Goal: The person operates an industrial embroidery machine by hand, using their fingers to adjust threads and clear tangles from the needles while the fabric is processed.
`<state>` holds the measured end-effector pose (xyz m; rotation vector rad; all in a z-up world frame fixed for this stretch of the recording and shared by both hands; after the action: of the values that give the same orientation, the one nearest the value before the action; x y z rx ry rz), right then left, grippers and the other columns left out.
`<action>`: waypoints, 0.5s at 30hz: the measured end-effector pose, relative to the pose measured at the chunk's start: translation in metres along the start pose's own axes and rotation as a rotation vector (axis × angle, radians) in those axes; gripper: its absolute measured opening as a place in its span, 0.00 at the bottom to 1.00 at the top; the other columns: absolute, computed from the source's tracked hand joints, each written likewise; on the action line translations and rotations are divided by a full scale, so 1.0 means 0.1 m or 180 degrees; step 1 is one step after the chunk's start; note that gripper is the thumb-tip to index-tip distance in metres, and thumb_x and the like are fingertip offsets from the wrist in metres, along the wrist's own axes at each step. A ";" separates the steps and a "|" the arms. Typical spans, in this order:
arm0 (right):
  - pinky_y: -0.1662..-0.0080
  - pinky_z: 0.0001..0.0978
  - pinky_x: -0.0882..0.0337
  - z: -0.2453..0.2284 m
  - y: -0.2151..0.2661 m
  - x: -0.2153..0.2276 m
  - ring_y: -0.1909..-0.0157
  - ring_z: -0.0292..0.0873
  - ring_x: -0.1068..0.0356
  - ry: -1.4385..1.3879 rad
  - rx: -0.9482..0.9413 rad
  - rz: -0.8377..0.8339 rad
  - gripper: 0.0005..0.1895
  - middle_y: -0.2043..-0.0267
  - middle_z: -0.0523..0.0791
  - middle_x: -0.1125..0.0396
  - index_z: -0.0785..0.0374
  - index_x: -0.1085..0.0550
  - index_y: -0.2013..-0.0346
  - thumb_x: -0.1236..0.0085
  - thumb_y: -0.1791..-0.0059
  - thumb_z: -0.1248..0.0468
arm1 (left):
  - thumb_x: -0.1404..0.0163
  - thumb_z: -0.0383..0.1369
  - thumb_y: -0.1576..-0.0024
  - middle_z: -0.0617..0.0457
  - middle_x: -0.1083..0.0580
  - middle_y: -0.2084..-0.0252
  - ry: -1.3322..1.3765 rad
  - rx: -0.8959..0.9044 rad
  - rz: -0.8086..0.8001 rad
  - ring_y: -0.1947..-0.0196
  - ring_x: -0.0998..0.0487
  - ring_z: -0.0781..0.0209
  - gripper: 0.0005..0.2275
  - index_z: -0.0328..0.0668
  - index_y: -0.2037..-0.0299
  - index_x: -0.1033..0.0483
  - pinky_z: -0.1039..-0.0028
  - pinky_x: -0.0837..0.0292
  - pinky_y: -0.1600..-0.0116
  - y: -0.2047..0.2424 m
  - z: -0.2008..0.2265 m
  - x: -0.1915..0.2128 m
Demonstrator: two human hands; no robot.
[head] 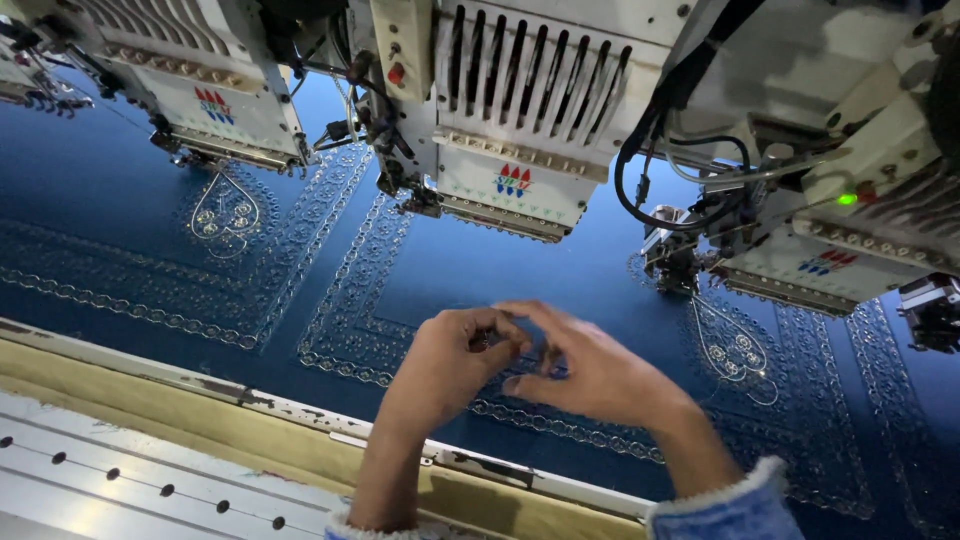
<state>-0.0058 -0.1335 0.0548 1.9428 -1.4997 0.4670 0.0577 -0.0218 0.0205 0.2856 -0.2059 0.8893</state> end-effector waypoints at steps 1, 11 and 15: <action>0.46 0.64 0.26 0.19 -0.10 -0.04 0.44 0.67 0.28 -0.0001 0.0003 0.0007 0.39 0.38 0.60 0.33 0.50 0.40 0.29 0.37 0.54 0.63 | 0.40 0.33 0.45 0.42 0.21 0.74 -0.0005 -0.0005 -0.0001 0.76 0.30 0.60 0.05 0.43 0.64 0.14 0.72 0.33 0.69 -0.02 -0.04 -0.03; 0.70 0.34 0.23 0.61 -0.27 0.09 0.63 0.51 0.21 -0.0559 -0.0110 0.1103 0.19 0.52 0.54 0.22 0.50 0.21 0.45 0.39 0.51 0.66 | 0.43 0.35 0.44 0.40 0.24 0.75 -0.0082 -0.0550 0.0896 0.71 0.23 0.45 0.08 0.39 0.66 0.18 0.61 0.27 0.59 -0.06 -0.09 0.07; 0.49 0.48 0.21 0.67 -0.22 0.26 0.47 0.56 0.25 -0.2470 -0.0170 0.1975 0.19 0.41 0.58 0.29 0.65 0.26 0.41 0.48 0.48 0.69 | 0.59 0.26 0.39 0.45 0.39 0.57 0.0871 -0.1512 0.1121 0.46 0.36 0.37 0.03 0.41 0.62 0.32 0.45 0.41 0.34 0.12 0.26 0.17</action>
<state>0.0158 -0.1937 0.0160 1.6527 -2.5933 -0.1209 0.0576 -0.0106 0.0523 -0.3236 -0.2096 1.1837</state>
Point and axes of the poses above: each hand's wrist, its own y-axis away from the middle knuckle, its own x-axis out of the back of the hand, z = x × y, the point moved 7 cm from there along -y, towards the middle knuckle
